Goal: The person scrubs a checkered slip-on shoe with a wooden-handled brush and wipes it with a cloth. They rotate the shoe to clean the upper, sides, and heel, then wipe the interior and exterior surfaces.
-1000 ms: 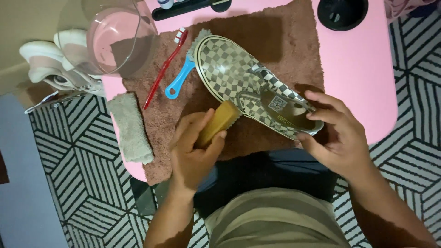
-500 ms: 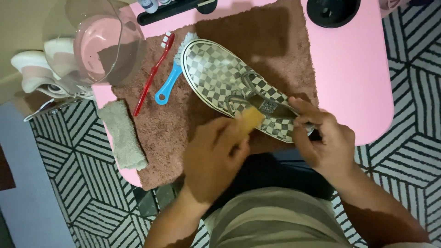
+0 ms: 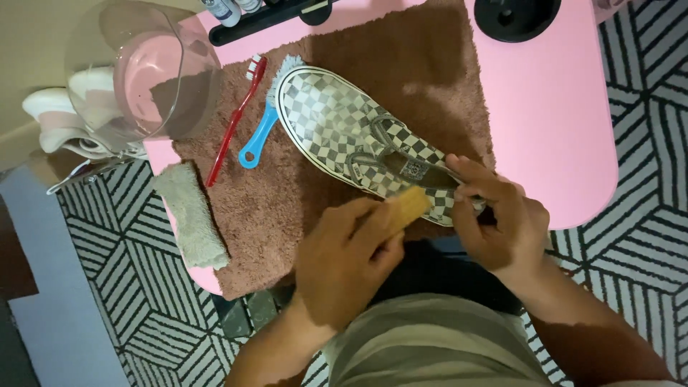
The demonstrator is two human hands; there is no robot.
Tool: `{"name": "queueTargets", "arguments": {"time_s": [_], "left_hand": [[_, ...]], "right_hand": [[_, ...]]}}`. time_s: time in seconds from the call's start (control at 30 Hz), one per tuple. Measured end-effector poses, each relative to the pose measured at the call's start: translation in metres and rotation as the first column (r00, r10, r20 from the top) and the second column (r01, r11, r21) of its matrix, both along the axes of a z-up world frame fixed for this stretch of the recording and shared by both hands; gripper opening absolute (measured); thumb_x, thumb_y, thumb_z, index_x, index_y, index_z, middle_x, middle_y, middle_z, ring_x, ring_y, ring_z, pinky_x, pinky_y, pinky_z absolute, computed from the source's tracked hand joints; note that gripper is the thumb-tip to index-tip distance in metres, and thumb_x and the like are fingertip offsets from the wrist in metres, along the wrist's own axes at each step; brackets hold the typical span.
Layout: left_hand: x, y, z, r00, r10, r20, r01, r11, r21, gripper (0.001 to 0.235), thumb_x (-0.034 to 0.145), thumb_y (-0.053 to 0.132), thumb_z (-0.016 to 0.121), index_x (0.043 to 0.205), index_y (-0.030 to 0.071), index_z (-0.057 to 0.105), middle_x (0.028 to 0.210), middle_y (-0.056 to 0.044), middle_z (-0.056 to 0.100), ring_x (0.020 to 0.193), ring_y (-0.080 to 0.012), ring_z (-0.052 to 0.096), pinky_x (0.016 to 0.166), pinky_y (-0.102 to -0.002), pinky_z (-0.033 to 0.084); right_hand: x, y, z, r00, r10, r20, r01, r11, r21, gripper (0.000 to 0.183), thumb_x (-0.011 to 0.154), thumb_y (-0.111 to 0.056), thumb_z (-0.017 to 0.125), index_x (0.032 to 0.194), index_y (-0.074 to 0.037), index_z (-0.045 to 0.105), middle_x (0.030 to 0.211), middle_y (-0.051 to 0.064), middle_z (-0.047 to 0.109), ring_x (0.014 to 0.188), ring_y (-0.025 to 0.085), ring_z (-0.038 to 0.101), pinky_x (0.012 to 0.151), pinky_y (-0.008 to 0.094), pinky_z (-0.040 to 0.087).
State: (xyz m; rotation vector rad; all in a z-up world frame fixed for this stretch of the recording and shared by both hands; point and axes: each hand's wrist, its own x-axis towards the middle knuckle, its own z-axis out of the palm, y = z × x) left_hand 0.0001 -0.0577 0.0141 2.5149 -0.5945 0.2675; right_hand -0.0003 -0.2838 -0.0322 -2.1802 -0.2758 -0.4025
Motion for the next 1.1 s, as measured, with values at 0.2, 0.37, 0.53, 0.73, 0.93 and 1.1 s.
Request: {"name": "queueTargets", "arguments": {"time_s": [0.2, 0.37, 0.53, 0.73, 0.93, 1.1], "left_hand": [[0.009, 0.016, -0.002, 0.986, 0.157, 0.062, -0.162, 0.982, 0.097, 0.034, 0.092, 0.024, 0.085, 0.119, 0.007, 0.072, 0.106, -0.011, 0.076, 0.082, -0.0238, 0.073, 0.057, -0.036, 0.064], [0.003, 0.001, -0.007, 0.999, -0.032, -0.022, 0.030, 0.998, -0.053, 0.031, 0.088, 0.015, 0.086, 0.112, 0.003, 0.070, 0.105, -0.019, 0.073, 0.081, -0.0287, 0.068, 0.063, -0.033, 0.058], [0.010, 0.016, -0.003, 0.992, 0.104, 0.077, -0.112, 0.988, 0.111, 0.027, 0.094, 0.024, 0.083, 0.112, 0.007, 0.072, 0.104, -0.010, 0.074, 0.074, -0.0199, 0.071, 0.050, -0.028, 0.057], [0.012, 0.004, 0.002, 1.000, -0.010, -0.001, 0.010, 0.999, -0.034, 0.038, 0.087, 0.013, 0.086, 0.121, 0.004, 0.072, 0.113, -0.016, 0.071, 0.091, -0.0318, 0.068, 0.071, -0.039, 0.057], [0.014, 0.011, 0.003, 0.997, 0.078, -0.007, -0.078, 0.996, 0.034, 0.034, 0.087, 0.014, 0.086, 0.118, 0.012, 0.075, 0.111, -0.005, 0.073, 0.090, -0.0253, 0.067, 0.064, -0.035, 0.055], [0.006, -0.003, -0.001, 0.997, -0.075, 0.003, 0.075, 0.996, -0.043, 0.042, 0.087, 0.010, 0.085, 0.125, 0.006, 0.069, 0.115, -0.013, 0.068, 0.086, -0.0333, 0.065, 0.068, -0.039, 0.054]], "right_hand": [[-0.002, -0.001, -0.004, 1.000, -0.011, -0.008, 0.011, 1.000, -0.009, 0.009, 0.102, 0.007, 0.064, 0.108, 0.002, 0.060, 0.136, 0.024, 0.071, 0.043, 0.006, 0.045, 0.043, 0.025, 0.038], [-0.003, -0.002, -0.005, 1.000, -0.024, -0.005, 0.024, 0.999, -0.023, 0.027, 0.103, 0.008, 0.063, 0.129, 0.003, 0.063, 0.127, 0.020, 0.076, 0.055, 0.009, 0.058, 0.050, 0.026, 0.048], [0.002, -0.007, 0.009, 0.995, 0.009, -0.100, -0.007, 1.000, 0.019, 0.010, 0.102, 0.004, 0.062, 0.111, 0.001, 0.058, 0.139, 0.019, 0.070, 0.039, 0.005, 0.030, 0.040, 0.025, 0.031], [0.011, -0.016, 0.022, 0.969, 0.113, -0.220, -0.120, 0.993, -0.017, 0.017, 0.102, -0.003, 0.067, 0.106, -0.006, 0.051, 0.141, 0.016, 0.070, 0.038, 0.008, 0.031, 0.037, 0.025, 0.027], [0.011, -0.014, 0.014, 0.981, 0.115, -0.154, -0.109, 0.993, 0.051, 0.019, 0.104, 0.001, 0.065, 0.105, -0.005, 0.047, 0.139, 0.018, 0.071, 0.044, 0.009, 0.026, 0.042, 0.025, 0.022], [0.009, -0.012, 0.011, 0.982, 0.100, -0.161, -0.083, 0.990, 0.112, 0.019, 0.101, 0.006, 0.064, 0.105, -0.003, 0.049, 0.138, 0.022, 0.070, 0.045, 0.008, 0.035, 0.043, 0.024, 0.028]]}}
